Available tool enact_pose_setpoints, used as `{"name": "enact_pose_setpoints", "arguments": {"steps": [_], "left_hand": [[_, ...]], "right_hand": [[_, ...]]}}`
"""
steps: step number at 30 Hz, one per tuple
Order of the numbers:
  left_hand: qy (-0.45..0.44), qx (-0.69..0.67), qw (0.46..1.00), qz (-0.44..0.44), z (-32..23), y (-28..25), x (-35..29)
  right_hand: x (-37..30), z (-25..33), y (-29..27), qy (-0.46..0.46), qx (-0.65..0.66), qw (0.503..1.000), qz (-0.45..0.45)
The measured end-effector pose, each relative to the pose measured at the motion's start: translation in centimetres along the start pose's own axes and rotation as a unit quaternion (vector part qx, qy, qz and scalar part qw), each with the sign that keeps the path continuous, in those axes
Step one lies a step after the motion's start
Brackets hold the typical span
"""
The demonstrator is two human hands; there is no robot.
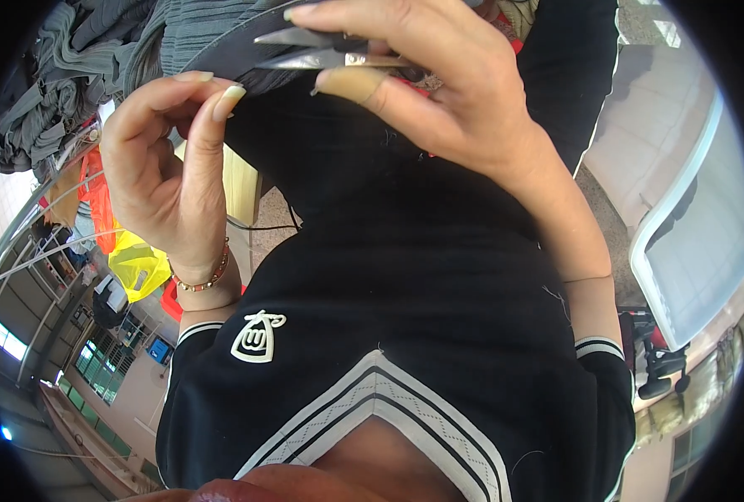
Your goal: Trimming excess fabric and removing hooks from textile components in a factory setting.
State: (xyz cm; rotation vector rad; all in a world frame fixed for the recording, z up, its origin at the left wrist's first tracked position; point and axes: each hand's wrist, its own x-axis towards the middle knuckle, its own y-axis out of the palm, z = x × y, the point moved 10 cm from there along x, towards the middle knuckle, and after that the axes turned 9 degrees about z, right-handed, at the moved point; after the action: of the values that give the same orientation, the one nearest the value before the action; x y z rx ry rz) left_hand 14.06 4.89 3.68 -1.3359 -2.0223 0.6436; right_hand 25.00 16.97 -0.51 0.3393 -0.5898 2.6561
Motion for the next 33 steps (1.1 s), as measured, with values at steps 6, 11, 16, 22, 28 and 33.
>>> {"name": "enact_pose_setpoints", "arguments": {"steps": [6, 11, 16, 22, 28, 33], "left_hand": [[0.005, -0.048, 0.999, -0.026, 0.3, -0.4, 0.6], [0.005, -0.129, 0.99, -0.061, 0.9, -0.3, 0.5], [0.03, -0.185, 0.977, -0.1, 0.9, -0.4, 0.4], [0.043, -0.143, 0.978, -0.146, 0.7, -0.7, 0.1], [0.064, -0.075, 0.984, -0.148, 0.3, -1.0, -0.2], [0.098, 0.011, 0.988, -0.119, -0.8, -0.7, -0.1]], "right_hand": [[-0.7, -0.4, 0.7, -0.081, -0.05, 0.995, -0.02], [-0.2, 0.7, 0.6, -0.081, -0.048, 0.995, -0.034], [0.4, 0.8, 0.1, 0.027, 0.008, 0.999, -0.021], [0.6, 0.6, 0.1, 0.031, 0.052, 0.997, -0.04], [0.5, 0.4, 0.0, 0.032, 0.067, 0.996, -0.056], [0.6, -0.4, 0.4, 0.024, 0.025, 0.998, -0.056]]}}
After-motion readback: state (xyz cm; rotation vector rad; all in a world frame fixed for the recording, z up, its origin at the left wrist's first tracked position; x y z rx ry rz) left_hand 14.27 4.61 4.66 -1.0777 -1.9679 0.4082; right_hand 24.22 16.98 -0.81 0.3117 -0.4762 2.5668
